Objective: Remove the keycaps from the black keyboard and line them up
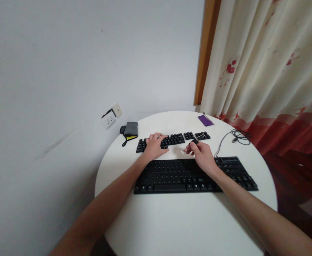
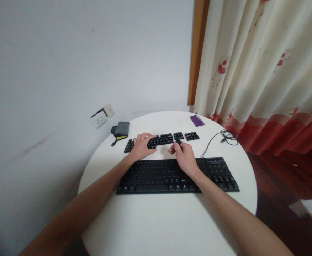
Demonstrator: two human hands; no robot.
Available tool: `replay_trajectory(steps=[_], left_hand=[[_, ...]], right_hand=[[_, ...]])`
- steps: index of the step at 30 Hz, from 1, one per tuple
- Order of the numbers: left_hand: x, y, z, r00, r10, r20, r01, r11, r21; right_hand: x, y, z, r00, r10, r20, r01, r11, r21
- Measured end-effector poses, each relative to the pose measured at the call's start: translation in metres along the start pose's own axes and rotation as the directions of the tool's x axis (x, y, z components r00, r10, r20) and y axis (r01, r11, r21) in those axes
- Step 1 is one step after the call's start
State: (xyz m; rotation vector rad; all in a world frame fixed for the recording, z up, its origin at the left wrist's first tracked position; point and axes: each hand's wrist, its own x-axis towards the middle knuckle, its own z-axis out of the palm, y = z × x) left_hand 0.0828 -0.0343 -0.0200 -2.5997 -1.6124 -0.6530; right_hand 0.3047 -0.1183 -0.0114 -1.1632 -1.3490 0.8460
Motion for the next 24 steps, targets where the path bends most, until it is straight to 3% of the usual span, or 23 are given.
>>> replay_trajectory(steps=[24], left_hand=[[0.0024,-0.0008,0.0073,0.999,-0.053,-0.012,0.053,0.998,0.028]], right_hand=[[-0.0004,0.0004,0.0005,1.000,0.019,0.013,-0.019,1.000,-0.006]])
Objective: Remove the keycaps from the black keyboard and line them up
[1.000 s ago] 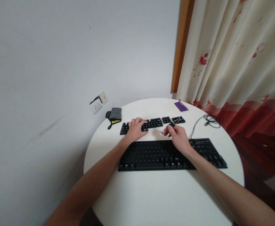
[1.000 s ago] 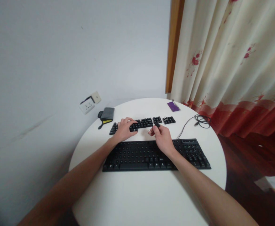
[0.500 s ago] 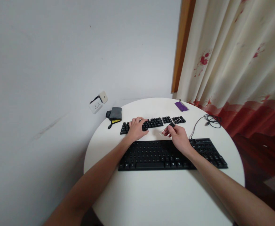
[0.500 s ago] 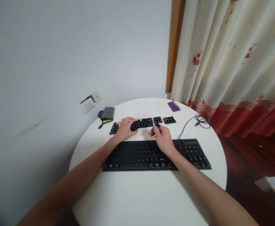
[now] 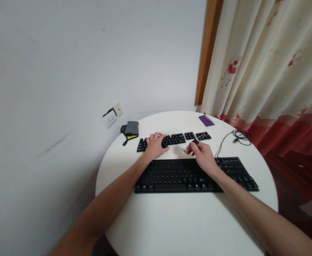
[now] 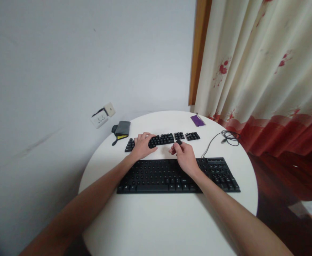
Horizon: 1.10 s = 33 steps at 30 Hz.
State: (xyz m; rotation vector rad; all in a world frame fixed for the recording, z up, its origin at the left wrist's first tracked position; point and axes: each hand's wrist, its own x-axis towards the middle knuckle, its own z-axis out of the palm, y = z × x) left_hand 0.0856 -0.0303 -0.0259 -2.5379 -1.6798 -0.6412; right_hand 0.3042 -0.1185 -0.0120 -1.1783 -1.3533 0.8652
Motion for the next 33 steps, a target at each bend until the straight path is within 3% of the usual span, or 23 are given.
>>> replay_trajectory(steps=[19,33], left_hand=[[-0.004,-0.026,-0.014,0.996,0.048,0.068,-0.052,0.997,0.050],[-0.004,-0.024,-0.011,0.995,0.071,0.069,-0.074,0.996,0.048]], right_hand=[[0.001,-0.002,-0.002,1.000,-0.018,0.014,0.019,1.000,-0.017],[0.001,0.001,-0.001,0.994,-0.001,0.113,0.005,0.999,-0.041]])
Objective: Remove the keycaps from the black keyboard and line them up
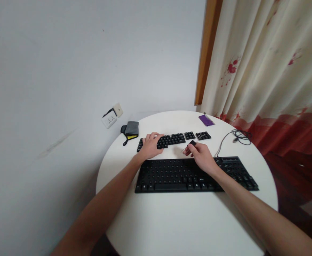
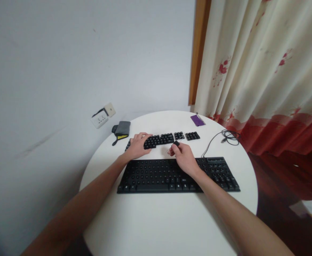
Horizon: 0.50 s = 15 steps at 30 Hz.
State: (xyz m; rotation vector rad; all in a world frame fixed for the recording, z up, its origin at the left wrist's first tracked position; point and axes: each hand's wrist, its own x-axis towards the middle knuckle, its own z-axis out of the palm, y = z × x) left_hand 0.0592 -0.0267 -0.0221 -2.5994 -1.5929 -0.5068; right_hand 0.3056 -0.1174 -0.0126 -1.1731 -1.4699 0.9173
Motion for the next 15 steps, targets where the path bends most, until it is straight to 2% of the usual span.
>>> replay_trajectory(steps=[15], left_hand=[[0.0000,-0.0019,0.0016,1.000,-0.009,0.005,0.009,1.000,0.002]], right_hand=[[-0.0001,-0.0018,-0.0013,0.999,-0.023,0.032,0.023,1.000,-0.011]])
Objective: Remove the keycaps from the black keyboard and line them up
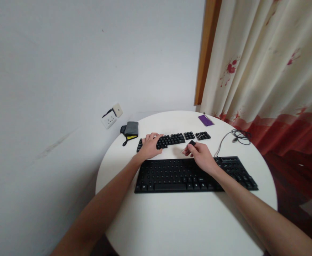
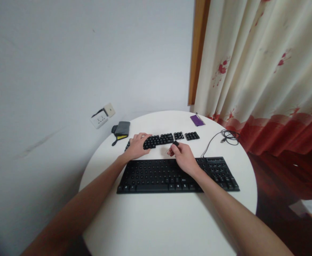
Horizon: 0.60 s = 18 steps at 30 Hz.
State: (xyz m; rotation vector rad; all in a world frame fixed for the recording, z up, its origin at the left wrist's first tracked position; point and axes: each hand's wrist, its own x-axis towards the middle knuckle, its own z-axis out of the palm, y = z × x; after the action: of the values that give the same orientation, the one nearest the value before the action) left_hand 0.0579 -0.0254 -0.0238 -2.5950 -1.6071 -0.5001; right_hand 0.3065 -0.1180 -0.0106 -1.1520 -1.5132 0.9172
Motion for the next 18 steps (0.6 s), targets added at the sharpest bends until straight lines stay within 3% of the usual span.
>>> replay_trajectory(steps=[5,7,9,12,15,18], left_hand=[[0.000,0.001,-0.003,1.000,0.010,-0.010,-0.010,1.000,-0.017],[-0.001,0.004,-0.006,1.000,0.020,-0.022,-0.020,0.999,-0.037],[-0.002,0.009,-0.010,0.998,0.063,-0.018,-0.064,0.994,-0.091],[-0.005,0.019,-0.015,0.973,0.228,0.032,-0.215,0.949,-0.232],[-0.009,0.032,-0.018,0.911,0.398,0.106,-0.333,0.863,-0.379],[-0.012,0.042,-0.019,0.862,0.478,0.166,-0.354,0.805,-0.477]], right_hand=[[-0.001,-0.008,-0.008,0.997,-0.041,0.065,0.047,0.994,-0.095],[-0.004,-0.013,-0.015,0.985,-0.037,0.168,0.063,0.986,-0.152],[-0.007,-0.018,-0.023,0.941,-0.008,0.338,0.069,0.984,-0.167],[-0.012,-0.023,-0.030,0.840,0.031,0.541,0.089,0.977,-0.193],[-0.015,-0.023,-0.030,0.784,0.057,0.618,0.117,0.964,-0.237],[-0.018,-0.021,-0.027,0.753,0.074,0.654,0.140,0.953,-0.270]])
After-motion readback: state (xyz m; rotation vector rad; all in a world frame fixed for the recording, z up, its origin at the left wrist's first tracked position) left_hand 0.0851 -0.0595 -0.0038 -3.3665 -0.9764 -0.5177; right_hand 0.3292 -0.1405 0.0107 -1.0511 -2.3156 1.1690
